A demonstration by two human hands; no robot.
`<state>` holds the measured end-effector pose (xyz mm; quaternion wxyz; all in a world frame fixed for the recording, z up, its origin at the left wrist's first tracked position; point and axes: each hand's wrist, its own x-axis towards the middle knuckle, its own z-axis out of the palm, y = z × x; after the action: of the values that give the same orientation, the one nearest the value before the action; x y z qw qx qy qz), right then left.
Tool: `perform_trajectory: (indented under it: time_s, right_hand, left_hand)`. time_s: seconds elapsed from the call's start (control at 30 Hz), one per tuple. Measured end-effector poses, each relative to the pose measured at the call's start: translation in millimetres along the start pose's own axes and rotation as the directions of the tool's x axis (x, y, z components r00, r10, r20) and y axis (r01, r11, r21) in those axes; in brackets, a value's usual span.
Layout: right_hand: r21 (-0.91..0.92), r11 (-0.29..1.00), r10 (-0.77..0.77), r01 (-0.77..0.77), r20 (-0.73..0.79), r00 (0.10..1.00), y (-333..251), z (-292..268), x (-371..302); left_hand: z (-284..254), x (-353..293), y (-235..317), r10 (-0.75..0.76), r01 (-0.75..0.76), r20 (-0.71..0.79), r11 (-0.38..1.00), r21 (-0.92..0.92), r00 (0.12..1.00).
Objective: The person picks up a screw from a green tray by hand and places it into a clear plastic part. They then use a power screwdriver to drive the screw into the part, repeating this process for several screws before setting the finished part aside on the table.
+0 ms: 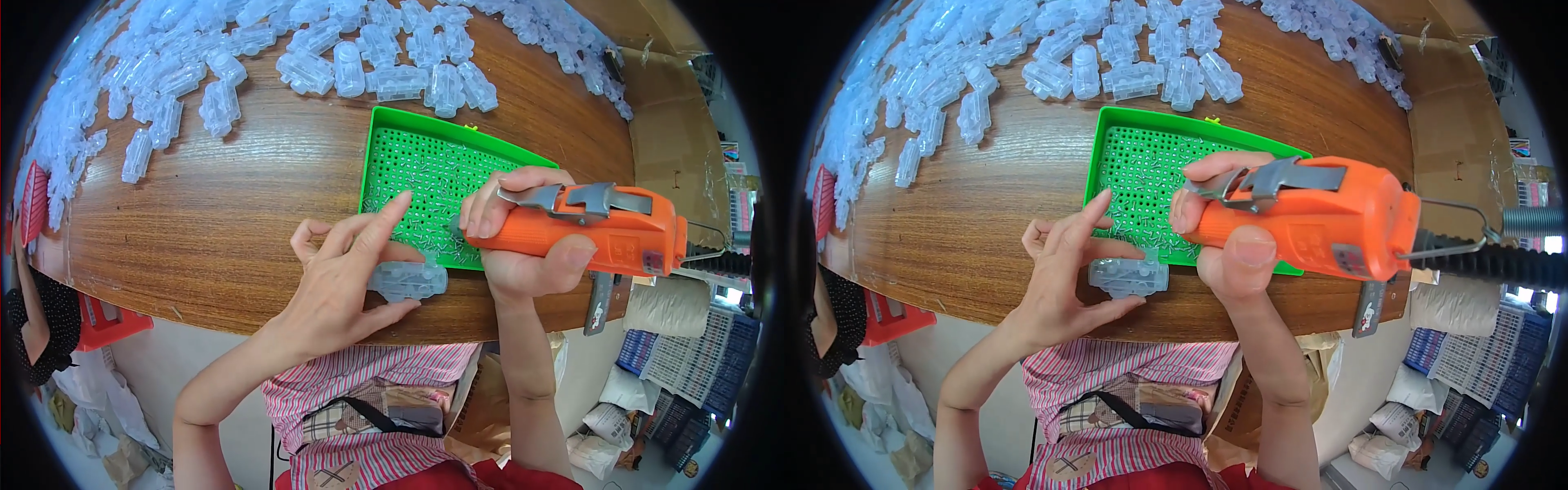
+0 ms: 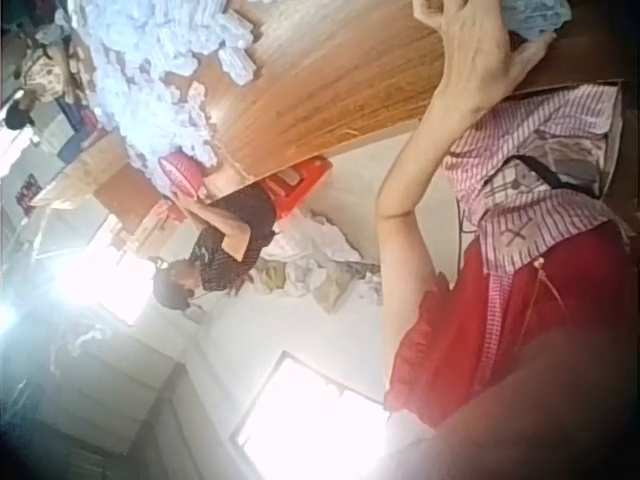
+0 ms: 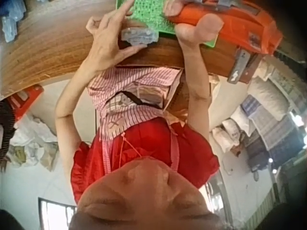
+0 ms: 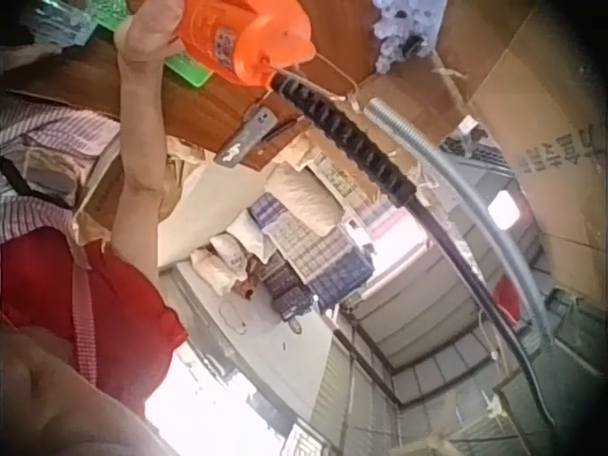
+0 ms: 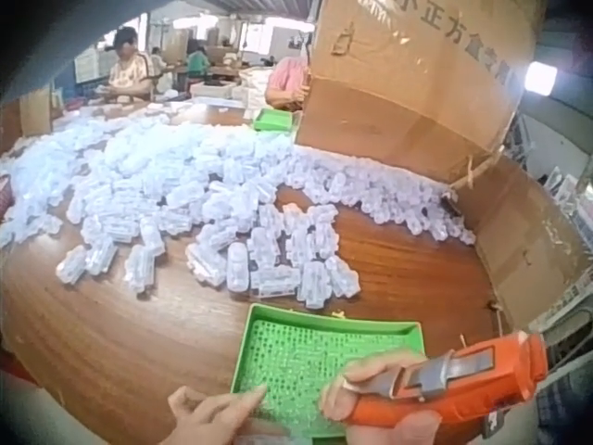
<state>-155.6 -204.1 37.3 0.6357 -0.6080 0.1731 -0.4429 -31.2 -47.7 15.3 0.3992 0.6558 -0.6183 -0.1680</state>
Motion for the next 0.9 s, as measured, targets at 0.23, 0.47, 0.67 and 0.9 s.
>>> perform_trajectory:
  time_s: [0.23,0.47,0.67,0.9]
  right_hand:
    - [0.120,0.992,-0.046,0.040,0.040,0.998,5,-1,2]
    - [0.036,0.999,-0.040,0.036,0.113,0.993,2,-1,-1]
    - [0.165,0.974,-0.198,0.156,0.278,0.940,-60,11,-12]
    - [0.122,0.959,-0.283,0.255,0.450,0.847,-60,27,-17]
  left_hand:
    - [8,-1,-12,0.052,-0.052,-0.005,0.977,-0.206,0.999]
    - [10,-4,-17,0.060,-0.067,-0.039,0.970,-0.233,0.997]
    - [12,-3,-17,0.057,-0.072,-0.063,0.960,-0.270,0.996]
    - [13,-2,-16,0.028,-0.042,-0.049,0.943,-0.330,0.998]
